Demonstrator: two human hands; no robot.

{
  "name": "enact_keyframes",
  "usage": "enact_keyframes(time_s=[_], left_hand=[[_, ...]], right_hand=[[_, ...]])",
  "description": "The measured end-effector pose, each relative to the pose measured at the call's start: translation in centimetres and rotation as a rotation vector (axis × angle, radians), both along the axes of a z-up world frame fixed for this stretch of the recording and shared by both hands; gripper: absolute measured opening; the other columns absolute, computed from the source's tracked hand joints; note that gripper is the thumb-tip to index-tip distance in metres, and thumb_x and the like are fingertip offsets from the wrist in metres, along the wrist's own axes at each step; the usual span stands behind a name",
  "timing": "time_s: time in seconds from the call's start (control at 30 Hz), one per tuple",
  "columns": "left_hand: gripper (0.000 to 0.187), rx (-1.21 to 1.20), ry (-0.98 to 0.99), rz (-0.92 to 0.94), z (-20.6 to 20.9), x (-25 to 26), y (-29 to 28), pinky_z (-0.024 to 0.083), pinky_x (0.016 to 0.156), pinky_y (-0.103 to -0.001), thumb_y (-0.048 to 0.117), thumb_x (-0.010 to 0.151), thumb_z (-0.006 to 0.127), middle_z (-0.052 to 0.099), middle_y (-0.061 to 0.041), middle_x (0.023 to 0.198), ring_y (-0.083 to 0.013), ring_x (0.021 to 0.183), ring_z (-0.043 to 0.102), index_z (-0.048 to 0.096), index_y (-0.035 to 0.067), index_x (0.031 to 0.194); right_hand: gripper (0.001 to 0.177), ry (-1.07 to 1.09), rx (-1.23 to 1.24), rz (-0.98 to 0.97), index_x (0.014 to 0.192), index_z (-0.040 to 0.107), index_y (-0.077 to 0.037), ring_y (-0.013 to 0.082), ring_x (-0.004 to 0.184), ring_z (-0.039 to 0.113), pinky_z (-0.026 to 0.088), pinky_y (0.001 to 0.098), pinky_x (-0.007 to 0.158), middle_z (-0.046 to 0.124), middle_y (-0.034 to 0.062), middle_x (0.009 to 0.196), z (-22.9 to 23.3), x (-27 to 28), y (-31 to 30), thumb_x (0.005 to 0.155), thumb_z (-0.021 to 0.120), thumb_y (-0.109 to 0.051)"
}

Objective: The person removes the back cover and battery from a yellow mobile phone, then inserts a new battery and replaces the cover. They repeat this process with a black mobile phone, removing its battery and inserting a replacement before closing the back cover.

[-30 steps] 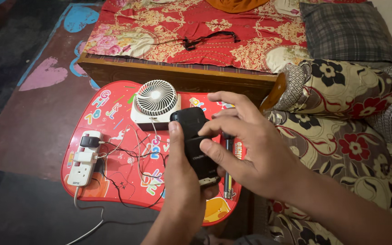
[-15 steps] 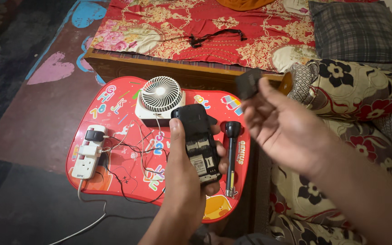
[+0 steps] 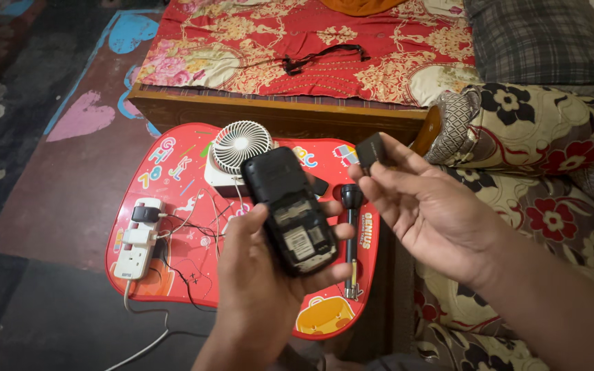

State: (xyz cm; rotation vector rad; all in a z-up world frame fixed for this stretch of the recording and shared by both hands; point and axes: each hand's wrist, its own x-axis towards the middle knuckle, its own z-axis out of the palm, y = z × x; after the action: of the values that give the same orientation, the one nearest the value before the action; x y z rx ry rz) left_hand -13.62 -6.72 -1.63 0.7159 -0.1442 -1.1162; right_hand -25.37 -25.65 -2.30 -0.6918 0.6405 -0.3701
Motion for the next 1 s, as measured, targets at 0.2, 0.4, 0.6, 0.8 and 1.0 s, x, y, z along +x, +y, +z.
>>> enact_keyframes(time_s=[0.2,0.4,0.6,0.8,1.0], left_hand=[[0.057,0.134,-0.053,0.046,-0.1,0.8,1.0,0.066,0.071,-0.047,0.034,0.094,0.031,0.073,-0.022,0.119,-0.0299,0.096,0.074,0.057,-0.002,0.131],[0.058,0.213,-0.095,0.043,-0.4,1.3,2.1,0.065,0.069,-0.046,0.031,0.094,0.031,0.072,-0.023,0.118,-0.0336,0.096,0.074,0.054,0.001,0.138],[0.046,0.080,-0.189,-0.005,0.2,1.4,2.6,0.068,0.078,-0.048,0.005,0.094,0.047,0.069,-0.021,0.128,-0.0323,0.107,0.075,0.048,0.006,0.140],[0.044,0.365,-0.193,-0.024,1.9,1.7,2.6,0.069,0.076,-0.042,-0.003,0.085,0.053,0.072,-0.012,0.112,-0.0246,0.099,0.076,0.057,0.007,0.128],[0.039,0.390,-0.151,0.054,2.4,2.9,3.0,0.068,0.074,-0.043,0.001,0.085,0.059,0.072,-0.013,0.105,-0.0232,0.092,0.077,0.059,0.005,0.124]], right_hand=[[0.065,-0.060,-0.150,0.053,0.151,0.047,-0.016,0.0141,0.096,0.070,0.056,0.0261,0.090,0.069,0.0072,0.108,0.6,-0.1,1.0,0.091,0.064,0.002],[0.064,-0.029,-0.271,0.088,0.150,0.048,-0.014,0.0158,0.095,0.070,0.057,0.0302,0.089,0.071,0.0079,0.106,1.4,0.4,2.5,0.090,0.064,0.001],[0.048,0.113,-0.375,0.046,0.136,0.060,-0.008,0.0119,0.090,0.069,0.059,0.0334,0.078,0.072,0.0053,0.102,2.5,1.3,4.5,0.089,0.067,-0.005],[0.045,0.085,-0.487,0.031,0.135,0.063,-0.004,0.0139,0.084,0.068,0.057,0.0317,0.073,0.076,0.0082,0.103,3.5,2.6,6.4,0.091,0.070,-0.004],[0.045,0.031,-0.662,0.012,0.130,0.064,-0.001,0.0107,0.087,0.070,0.061,0.0289,0.079,0.075,0.0090,0.102,4.5,4.1,8.3,0.086,0.072,0.001]])
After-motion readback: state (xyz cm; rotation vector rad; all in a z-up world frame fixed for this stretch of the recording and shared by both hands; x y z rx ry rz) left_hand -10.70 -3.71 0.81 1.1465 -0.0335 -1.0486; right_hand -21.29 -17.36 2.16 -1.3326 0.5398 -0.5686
